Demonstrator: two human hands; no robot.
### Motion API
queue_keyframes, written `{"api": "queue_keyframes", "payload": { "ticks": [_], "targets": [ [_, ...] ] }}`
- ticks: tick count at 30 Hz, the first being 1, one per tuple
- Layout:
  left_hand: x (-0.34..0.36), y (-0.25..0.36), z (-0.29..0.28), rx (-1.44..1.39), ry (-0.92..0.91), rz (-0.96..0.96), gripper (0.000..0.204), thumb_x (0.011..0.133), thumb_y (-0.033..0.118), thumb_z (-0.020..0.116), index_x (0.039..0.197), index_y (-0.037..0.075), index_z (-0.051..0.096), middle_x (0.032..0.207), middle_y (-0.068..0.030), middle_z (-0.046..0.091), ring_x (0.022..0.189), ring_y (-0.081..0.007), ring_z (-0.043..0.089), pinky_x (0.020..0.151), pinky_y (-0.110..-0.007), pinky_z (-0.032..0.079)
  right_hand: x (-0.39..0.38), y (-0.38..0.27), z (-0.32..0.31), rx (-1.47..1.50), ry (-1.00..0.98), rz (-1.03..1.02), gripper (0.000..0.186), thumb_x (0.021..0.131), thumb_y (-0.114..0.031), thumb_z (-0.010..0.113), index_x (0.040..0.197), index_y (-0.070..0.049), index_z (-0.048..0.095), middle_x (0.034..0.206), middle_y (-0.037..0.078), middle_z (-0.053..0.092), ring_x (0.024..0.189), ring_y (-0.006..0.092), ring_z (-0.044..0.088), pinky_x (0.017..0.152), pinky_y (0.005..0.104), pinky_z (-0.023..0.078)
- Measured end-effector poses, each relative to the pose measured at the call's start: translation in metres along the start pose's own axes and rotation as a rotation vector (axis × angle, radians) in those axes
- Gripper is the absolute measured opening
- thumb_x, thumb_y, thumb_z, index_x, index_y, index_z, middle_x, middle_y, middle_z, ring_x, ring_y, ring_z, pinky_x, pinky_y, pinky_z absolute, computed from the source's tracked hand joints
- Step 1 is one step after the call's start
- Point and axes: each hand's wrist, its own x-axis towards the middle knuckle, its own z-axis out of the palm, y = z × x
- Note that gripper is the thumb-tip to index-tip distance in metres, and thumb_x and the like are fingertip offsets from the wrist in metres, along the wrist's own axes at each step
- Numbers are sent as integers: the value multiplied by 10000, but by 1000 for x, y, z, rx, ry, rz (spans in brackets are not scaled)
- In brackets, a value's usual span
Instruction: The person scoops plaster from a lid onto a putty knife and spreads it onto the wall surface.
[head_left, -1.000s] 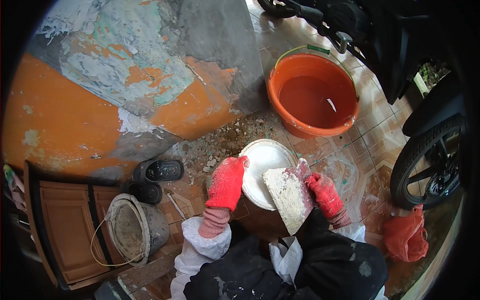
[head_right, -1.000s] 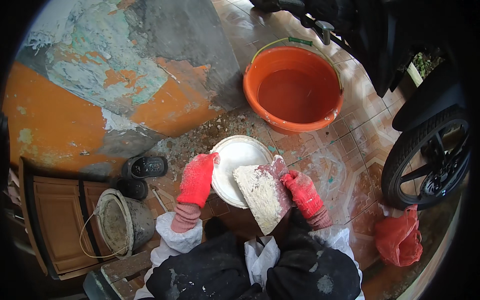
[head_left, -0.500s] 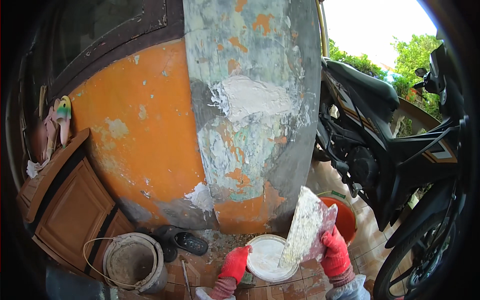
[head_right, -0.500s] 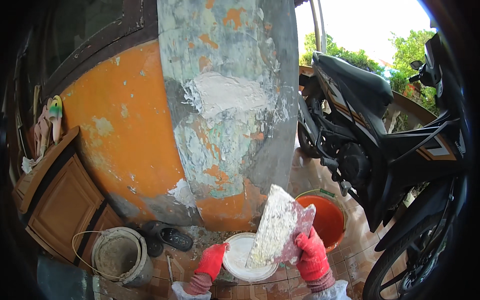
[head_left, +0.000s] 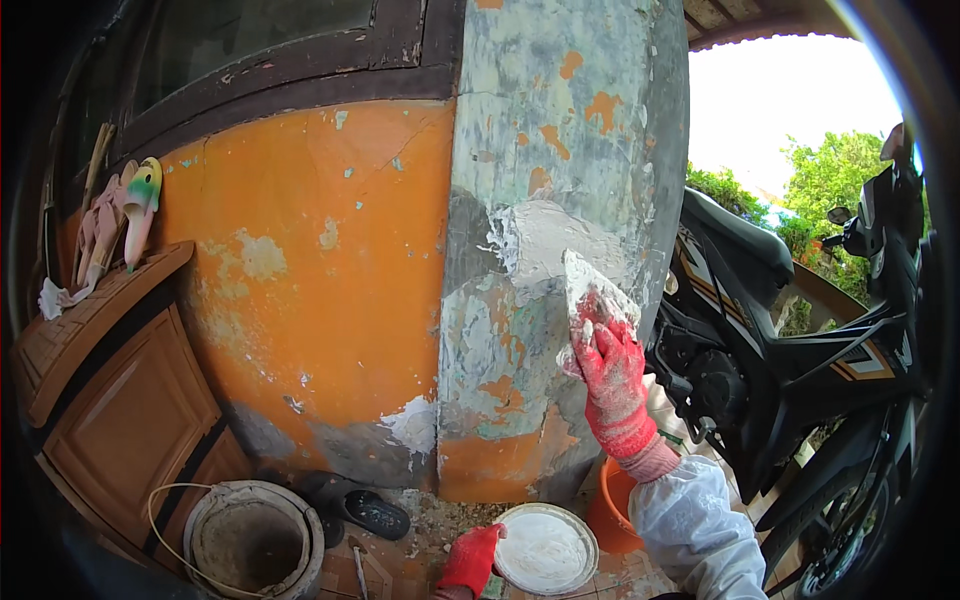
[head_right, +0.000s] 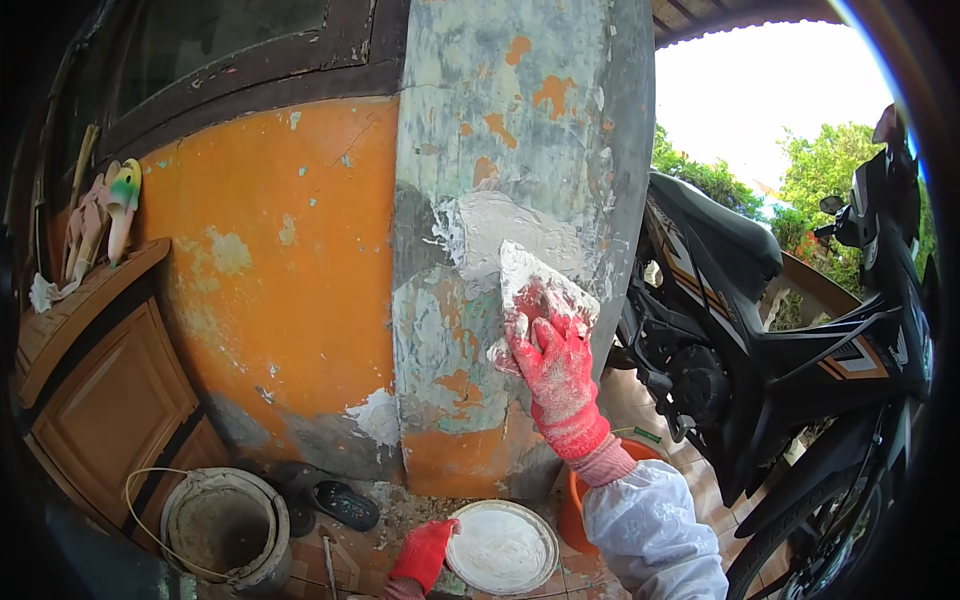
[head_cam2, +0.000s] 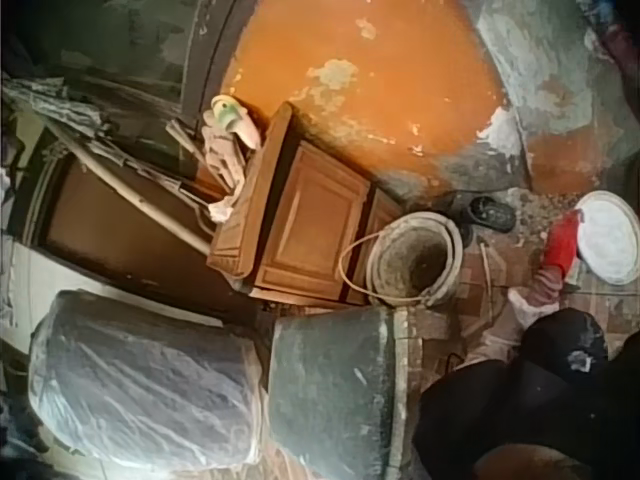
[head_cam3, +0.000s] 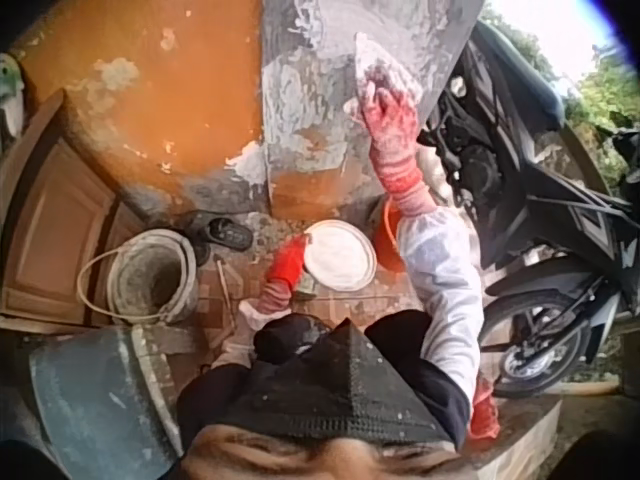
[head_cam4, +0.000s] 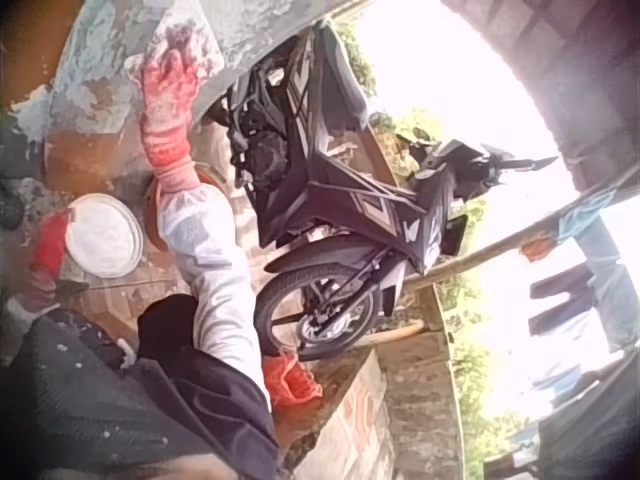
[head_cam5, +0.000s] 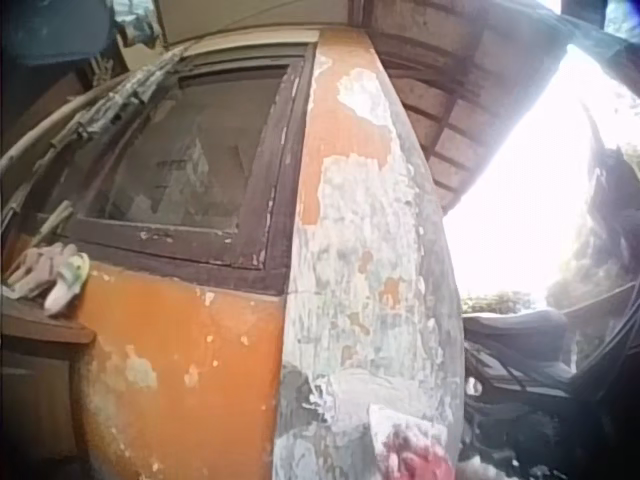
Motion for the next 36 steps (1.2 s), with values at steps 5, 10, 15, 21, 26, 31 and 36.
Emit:
{"api": "queue_keyframes", "payload": {
  "ticks": [5, 10, 15, 21, 26, 31, 36],
  "targets": [
    [30, -51, -2, 126, 58, 273, 331, 872, 357, 517, 938, 57, 639, 881, -137, 646, 831, -261, 621, 768, -370, 468, 21, -18, 15, -251, -104, -186, 417, 709, -121, 608, 1122, -173, 583, 941, 106, 512, 997, 321, 519, 942, 626, 329],
    [44, -67, 6, 48, 69, 347, 340, 939, 345, 459, 993, 76, 659, 960, -154, 665, 888, -280, 623, 823, -382, 466, 17, -11, 36, -386, -194, -209, 458, 769, -160, 552, 1224, -198, 518, 1048, 109, 507, 1128, 322, 458, 960, 665, 294],
    [90, -118, 22, 379, 199, 626, 324, 940, 324, 472, 974, 66, 665, 896, -132, 664, 833, -249, 609, 795, -358, 466, 16, -3, 49, -489, -348, -200, 479, 828, -194, 492, 1306, -205, 450, 1187, 105, 498, 1272, 312, 383, 976, 683, 275],
    [120, -156, 33, 291, 211, 471, 331, 957, 324, 437, 991, 76, 653, 964, -182, 652, 872, -301, 622, 790, -379, 471, 15, 0, 50, -532, -462, -259, 481, 844, -209, 472, 1323, -190, 425, 1271, 80, 477, 1300, 291, 358, 989, 668, 287],
    [60, -76, 25, 423, 142, 544, 330, 959, 342, 433, 954, 93, 649, 916, -186, 645, 870, -334, 616, 759, -399, 463, 4, 15, 39, -493, -508, -316, 443, 827, -206, 493, 1269, -191, 463, 1181, 79, 500, 1269, 275, 390, 1017, 668, 253],
    [86, -98, 13, 289, -39, 427, 325, 950, 348, 443, 965, 90, 639, 862, -171, 641, 857, -340, 610, 754, -403, 462, 10, 17, 21, -427, -317, -339, 426, 786, -144, 543, 1207, -190, 495, 1077, 87, 508, 1181, 284, 456, 999, 646, 279],
    [78, -101, 22, 274, 102, 732, 294, 943, 275, 448, 989, 64, 647, 906, -142, 648, 869, -290, 616, 768, -380, 466, 44, 18, 23, -502, -334, -312, 457, 786, -126, 558, 1234, -183, 489, 1103, 81, 506, 1149, 269, 477, 1025, 611, 268]
  ]
}}
